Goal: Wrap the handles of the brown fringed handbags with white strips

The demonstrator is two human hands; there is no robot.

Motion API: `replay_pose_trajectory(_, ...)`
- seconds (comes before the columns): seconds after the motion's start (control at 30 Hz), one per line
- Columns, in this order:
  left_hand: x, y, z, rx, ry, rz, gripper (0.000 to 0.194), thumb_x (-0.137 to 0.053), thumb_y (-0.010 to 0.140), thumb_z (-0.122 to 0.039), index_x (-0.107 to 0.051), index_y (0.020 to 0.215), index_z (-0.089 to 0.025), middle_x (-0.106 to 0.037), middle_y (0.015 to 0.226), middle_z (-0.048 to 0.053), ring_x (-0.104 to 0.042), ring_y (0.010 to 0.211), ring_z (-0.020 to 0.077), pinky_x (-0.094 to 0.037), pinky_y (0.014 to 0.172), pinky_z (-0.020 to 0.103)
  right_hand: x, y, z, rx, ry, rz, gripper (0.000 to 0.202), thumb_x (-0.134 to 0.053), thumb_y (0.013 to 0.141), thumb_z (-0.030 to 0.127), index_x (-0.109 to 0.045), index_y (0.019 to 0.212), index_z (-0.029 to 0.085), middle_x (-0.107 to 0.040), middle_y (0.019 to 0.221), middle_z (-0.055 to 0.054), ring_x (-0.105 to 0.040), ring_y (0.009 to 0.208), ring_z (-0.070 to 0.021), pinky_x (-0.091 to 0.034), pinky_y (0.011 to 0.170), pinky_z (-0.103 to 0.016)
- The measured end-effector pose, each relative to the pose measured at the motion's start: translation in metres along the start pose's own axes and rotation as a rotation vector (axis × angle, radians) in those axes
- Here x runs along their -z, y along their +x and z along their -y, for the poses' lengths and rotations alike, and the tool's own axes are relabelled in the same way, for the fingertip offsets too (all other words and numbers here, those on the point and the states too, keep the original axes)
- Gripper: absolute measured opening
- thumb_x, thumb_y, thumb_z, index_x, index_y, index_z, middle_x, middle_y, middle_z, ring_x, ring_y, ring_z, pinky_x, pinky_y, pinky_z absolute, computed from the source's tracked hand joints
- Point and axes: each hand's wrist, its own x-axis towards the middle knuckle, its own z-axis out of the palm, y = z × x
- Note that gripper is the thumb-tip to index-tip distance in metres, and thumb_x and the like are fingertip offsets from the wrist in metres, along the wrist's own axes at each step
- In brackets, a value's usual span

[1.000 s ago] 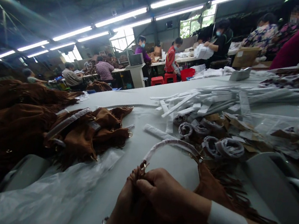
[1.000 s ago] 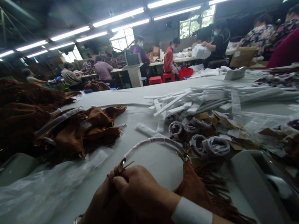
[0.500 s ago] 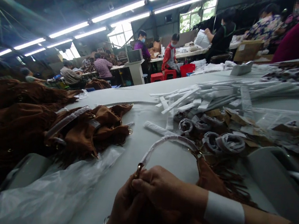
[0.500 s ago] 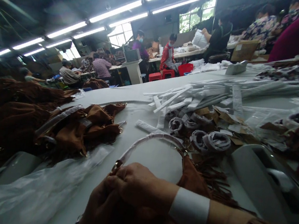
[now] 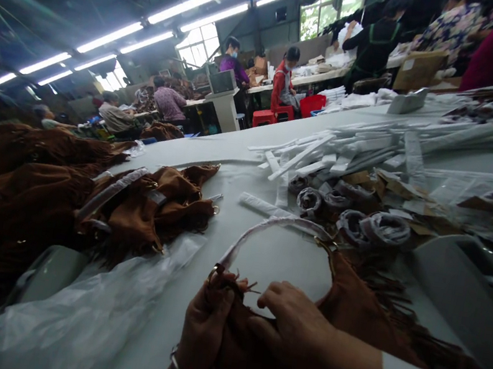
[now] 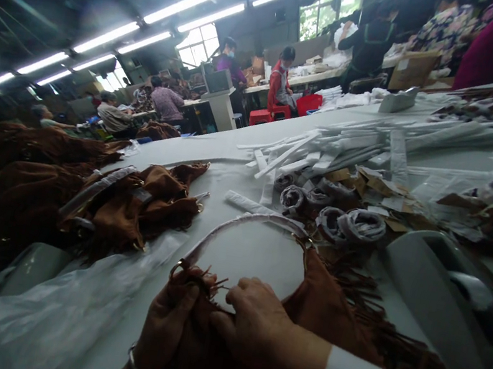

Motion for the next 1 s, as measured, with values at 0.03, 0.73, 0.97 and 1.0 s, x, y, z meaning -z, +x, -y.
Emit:
replay_pose_trajectory(0.03, -0.001, 0.0, -0.001, 0.01, -0.017, -0.009, 0.037, -0.077, 0.08, -0.032, -0.064, 0.113, -0.019, -0.074, 0.108, 0.009, -0.069, 0.104, 0.0247, -0.057, 0.092, 0.037, 0.0, 0.003, 0.001, -0.061, 0.009, 0.084, 0.037, -0.052, 0.087, 0.047, -0.073, 0.087, 0.016, -0.069, 0.086, -0.011, -0.06, 0.08, -0.0222, -0.042, 0.068, -0.03)
replay_pose_trajectory(0.73, -0.024, 0.02, -0.119, -0.623, 1.721, 0.345, 0.019, -0.064, 0.087, -0.033, -0.071, 0.101, -0.022, -0.068, 0.116, 0.011, -0.054, 0.118, 0.0318, -0.038, 0.105, 0.051, -0.033, 0.008, 0.003, -0.035, -0.095, 0.03, 0.023, -0.049, 0.088, 0.018, -0.071, 0.093, 0.018, -0.071, 0.092, -0.007, -0.062, 0.075, -0.0171, -0.038, 0.063, -0.026)
replay_pose_trajectory(0.97, -0.039, 0.072, -0.071, -0.411, 1.47, 0.974, 0.03, -0.076, 0.076, -0.052, -0.073, 0.073, -0.023, -0.067, 0.074, 0.001, -0.062, 0.09, 0.0205, -0.044, 0.093, 0.035, -0.058, 0.012, -0.016, 0.067, -0.045, -0.143, 0.029, -0.039, 0.096, 0.017, -0.067, 0.104, 0.017, -0.07, 0.086, -0.006, -0.063, 0.077, -0.0164, -0.048, 0.074, -0.025)
replay_pose_trajectory(1.0, -0.037, 0.075, -0.068, -0.4, 1.411, 1.017, 0.028, -0.078, 0.075, -0.049, -0.071, 0.071, -0.021, -0.066, 0.072, 0.0, -0.062, 0.083, 0.0176, -0.045, 0.089, 0.031, -0.061, 0.013, -0.019, 0.103, -0.05, -0.159, 0.03, -0.038, 0.096, 0.015, -0.066, 0.105, 0.017, -0.07, 0.089, -0.006, -0.064, 0.08, -0.017, -0.049, 0.077, -0.026)
